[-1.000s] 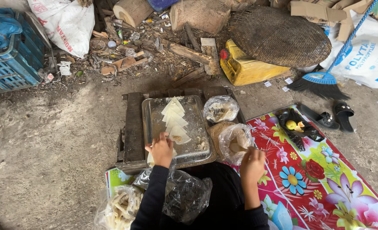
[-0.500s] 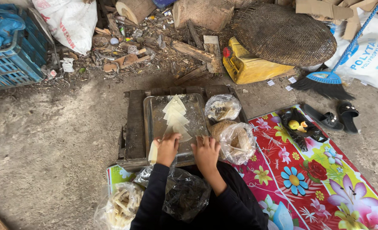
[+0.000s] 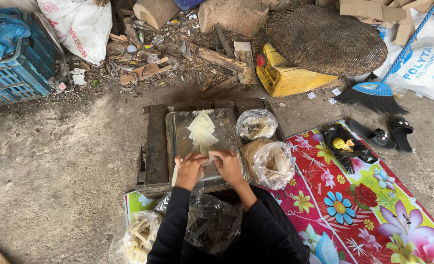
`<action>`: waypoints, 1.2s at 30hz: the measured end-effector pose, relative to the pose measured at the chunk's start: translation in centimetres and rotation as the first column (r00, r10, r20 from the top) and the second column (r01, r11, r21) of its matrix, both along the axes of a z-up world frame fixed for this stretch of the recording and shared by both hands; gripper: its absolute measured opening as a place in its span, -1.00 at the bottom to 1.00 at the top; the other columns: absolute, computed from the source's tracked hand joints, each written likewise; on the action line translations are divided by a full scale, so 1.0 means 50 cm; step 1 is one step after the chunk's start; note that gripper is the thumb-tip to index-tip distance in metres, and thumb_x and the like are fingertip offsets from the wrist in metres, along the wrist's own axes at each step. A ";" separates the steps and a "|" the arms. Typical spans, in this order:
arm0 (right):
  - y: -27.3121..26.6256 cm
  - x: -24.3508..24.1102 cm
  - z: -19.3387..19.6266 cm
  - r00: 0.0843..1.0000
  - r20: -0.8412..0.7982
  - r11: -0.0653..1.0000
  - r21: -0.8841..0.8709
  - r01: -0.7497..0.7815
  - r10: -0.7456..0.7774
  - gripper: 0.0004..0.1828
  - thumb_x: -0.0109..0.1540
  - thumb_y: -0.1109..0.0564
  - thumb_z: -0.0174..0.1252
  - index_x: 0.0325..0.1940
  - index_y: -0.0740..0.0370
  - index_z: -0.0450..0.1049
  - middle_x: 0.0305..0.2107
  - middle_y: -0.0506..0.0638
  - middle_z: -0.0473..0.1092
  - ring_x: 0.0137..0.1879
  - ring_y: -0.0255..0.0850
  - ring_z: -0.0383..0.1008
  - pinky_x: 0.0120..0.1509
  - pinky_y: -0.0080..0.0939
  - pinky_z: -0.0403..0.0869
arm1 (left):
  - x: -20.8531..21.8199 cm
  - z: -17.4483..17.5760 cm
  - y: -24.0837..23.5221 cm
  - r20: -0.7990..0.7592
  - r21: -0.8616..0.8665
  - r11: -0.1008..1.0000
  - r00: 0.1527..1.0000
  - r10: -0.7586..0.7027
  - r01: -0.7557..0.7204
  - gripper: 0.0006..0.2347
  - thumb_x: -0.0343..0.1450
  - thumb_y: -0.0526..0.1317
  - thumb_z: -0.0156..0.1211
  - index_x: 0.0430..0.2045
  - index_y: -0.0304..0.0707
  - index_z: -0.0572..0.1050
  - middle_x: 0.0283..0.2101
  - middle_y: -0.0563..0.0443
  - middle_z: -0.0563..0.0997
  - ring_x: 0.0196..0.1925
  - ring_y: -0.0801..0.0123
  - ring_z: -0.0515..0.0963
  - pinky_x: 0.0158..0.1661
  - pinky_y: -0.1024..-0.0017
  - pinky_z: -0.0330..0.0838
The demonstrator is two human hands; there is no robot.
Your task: The person fills and folds triangular pastry wraps on a metal tray, using a spoon to add filling from a plastic bag and stacking the finished wraps.
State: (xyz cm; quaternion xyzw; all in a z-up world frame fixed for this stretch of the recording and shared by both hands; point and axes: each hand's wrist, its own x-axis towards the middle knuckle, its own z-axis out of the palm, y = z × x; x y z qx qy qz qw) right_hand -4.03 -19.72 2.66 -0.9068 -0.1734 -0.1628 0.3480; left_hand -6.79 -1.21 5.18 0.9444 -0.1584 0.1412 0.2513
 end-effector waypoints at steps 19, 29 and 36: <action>0.000 0.009 0.073 0.970 -0.173 0.956 -0.212 -0.204 0.169 -0.60 0.13 -0.10 0.33 0.03 -0.02 0.62 -0.07 -0.07 0.56 0.13 -0.09 0.45 0.27 0.02 0.21 | 0.055 -0.066 0.012 -0.074 -0.291 0.952 0.995 0.072 -0.091 -0.97 0.42 -0.26 0.26 -0.33 -0.08 0.57 -0.22 0.06 0.67 -0.07 0.22 0.62 0.09 -0.02 0.10; 0.053 0.083 0.016 0.961 -0.270 0.997 -0.071 0.037 -0.055 -0.83 0.18 0.04 0.29 -0.19 0.09 0.66 -0.27 0.07 0.59 -0.13 0.02 0.62 0.09 0.02 0.51 | 0.076 -0.113 -0.016 -0.008 -0.198 0.965 0.985 0.173 -0.171 -0.92 0.39 -0.24 0.26 -0.30 -0.08 0.59 -0.20 0.03 0.66 0.03 0.17 0.57 0.07 -0.06 0.14; 0.017 0.078 0.018 0.948 0.066 0.949 -0.076 -0.306 0.311 -0.87 0.16 0.11 0.32 -0.27 0.19 0.62 -0.27 0.08 0.59 -0.02 -0.03 0.59 0.25 -0.01 0.48 | 0.076 -0.092 -0.009 0.096 0.047 0.985 0.983 0.159 -0.164 -0.92 0.38 -0.20 0.23 -0.36 -0.11 0.60 -0.16 0.04 0.62 0.02 0.20 0.57 0.13 -0.15 0.09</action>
